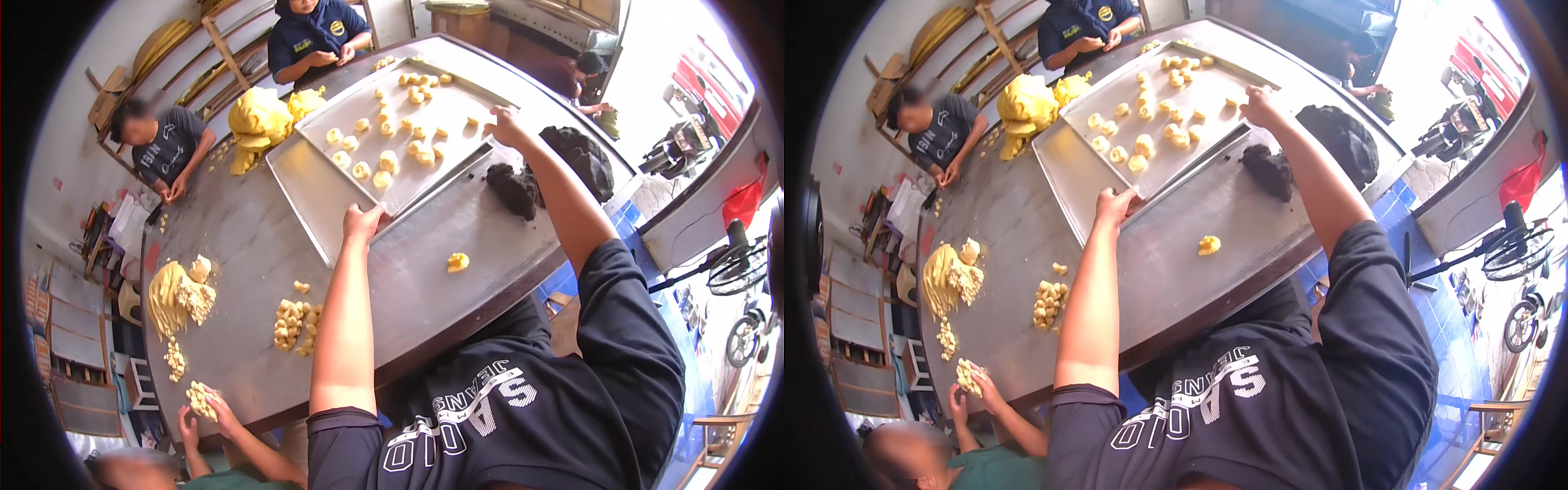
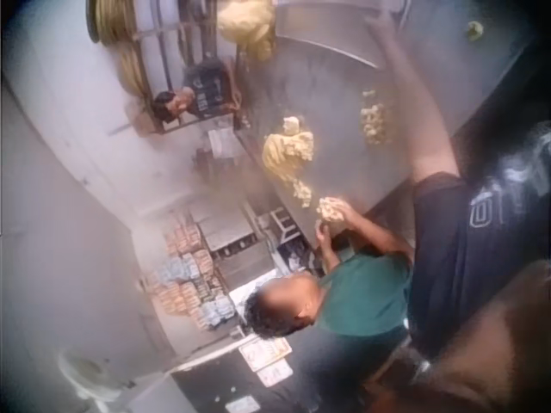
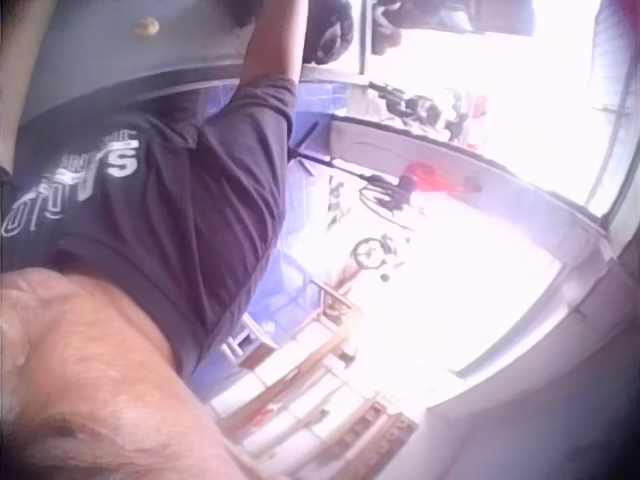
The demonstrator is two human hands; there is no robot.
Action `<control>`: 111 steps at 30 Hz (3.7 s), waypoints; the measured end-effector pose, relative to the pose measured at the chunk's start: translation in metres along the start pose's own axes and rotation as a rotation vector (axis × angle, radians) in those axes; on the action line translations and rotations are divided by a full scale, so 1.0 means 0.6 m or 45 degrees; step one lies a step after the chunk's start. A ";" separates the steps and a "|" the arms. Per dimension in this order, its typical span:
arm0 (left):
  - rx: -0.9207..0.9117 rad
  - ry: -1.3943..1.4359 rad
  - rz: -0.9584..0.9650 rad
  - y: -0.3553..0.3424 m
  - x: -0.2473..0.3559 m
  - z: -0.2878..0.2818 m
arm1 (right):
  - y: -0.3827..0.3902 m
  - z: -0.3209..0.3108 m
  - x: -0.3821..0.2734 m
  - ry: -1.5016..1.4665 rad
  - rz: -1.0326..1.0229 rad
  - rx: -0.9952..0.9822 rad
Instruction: The person shapes small pieces of yellow dough into round cookies and places them onto a metal baking tray on a stainless steel work table, then gathers and kneads a larger mass of dough before continuing to shape individual cookies.
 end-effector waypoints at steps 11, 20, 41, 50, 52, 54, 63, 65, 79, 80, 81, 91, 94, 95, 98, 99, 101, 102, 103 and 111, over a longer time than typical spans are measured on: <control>-0.001 -0.696 0.005 0.060 -0.034 -0.122 | -0.046 0.207 0.122 -0.050 0.097 -0.287; 0.992 -0.887 0.405 0.113 -0.108 -0.325 | -0.045 0.267 0.033 -0.197 -0.283 -0.428; -0.236 0.495 -0.388 0.090 -0.054 -0.011 | -0.252 0.172 0.217 0.352 -0.408 -0.692; -0.393 0.493 -0.417 0.076 -0.002 0.142 | -0.246 0.162 0.377 0.097 0.297 -0.073; -0.412 0.488 -0.392 0.077 0.016 0.156 | -0.240 0.149 0.392 0.082 0.353 -0.050; -0.433 0.481 -0.398 0.082 0.005 0.153 | -0.239 0.143 0.383 0.044 0.365 -0.058; 0.056 -0.094 0.024 0.038 -0.188 -0.345 | -0.314 0.103 -0.169 0.052 -0.762 -0.331; 0.230 -0.249 0.035 0.046 -0.256 -0.473 | -0.296 0.146 -0.350 -0.043 -0.973 -0.342; 0.297 -0.455 0.328 0.079 -0.321 -0.477 | -0.539 0.392 -0.983 0.087 -1.232 -0.207; 0.281 -0.454 0.333 0.083 -0.318 -0.476 | -0.553 0.415 -0.990 0.034 -1.198 -0.289; 0.235 -0.398 0.330 0.073 -0.313 -0.462 | -0.589 0.428 -0.961 0.086 -1.131 -0.319; 0.193 -0.566 0.277 0.089 -0.301 -0.470 | -0.491 0.517 -0.990 0.232 -1.262 -0.372; 0.202 -0.538 0.300 0.077 -0.304 -0.461 | -0.449 0.508 -0.978 0.362 -1.154 -0.398; 0.228 -0.582 0.289 0.086 -0.306 -0.470 | -0.412 0.508 -0.995 0.359 -1.136 -0.335; 0.246 -0.578 0.336 0.079 -0.294 -0.452 | -0.378 0.517 -0.950 0.391 -1.055 -0.133; 0.253 -0.581 0.337 0.078 -0.292 -0.456 | -0.353 0.524 -0.954 0.395 -1.049 -0.080; 0.257 -0.581 0.341 0.076 -0.294 -0.456 | -0.311 0.544 -0.945 0.455 -1.037 0.002; 0.249 -0.576 0.337 0.070 -0.296 -0.454 | -0.296 0.552 -0.935 0.509 -1.029 0.038; 0.275 -0.583 0.344 0.071 -0.299 -0.459 | -0.272 0.558 -0.939 0.471 -1.029 0.058; 0.286 -0.573 0.317 0.081 -0.304 -0.471 | -0.233 0.504 -0.977 0.477 -1.036 -0.174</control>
Point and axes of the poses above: each hand's wrist, its own y-axis away from the middle knuckle, its own z-axis out of the palm, x = y × z, the point moved 8 cm from there along -y, towards the middle knuckle, and after that the axes turned 10 degrees about -z, right-handed, at the moved point
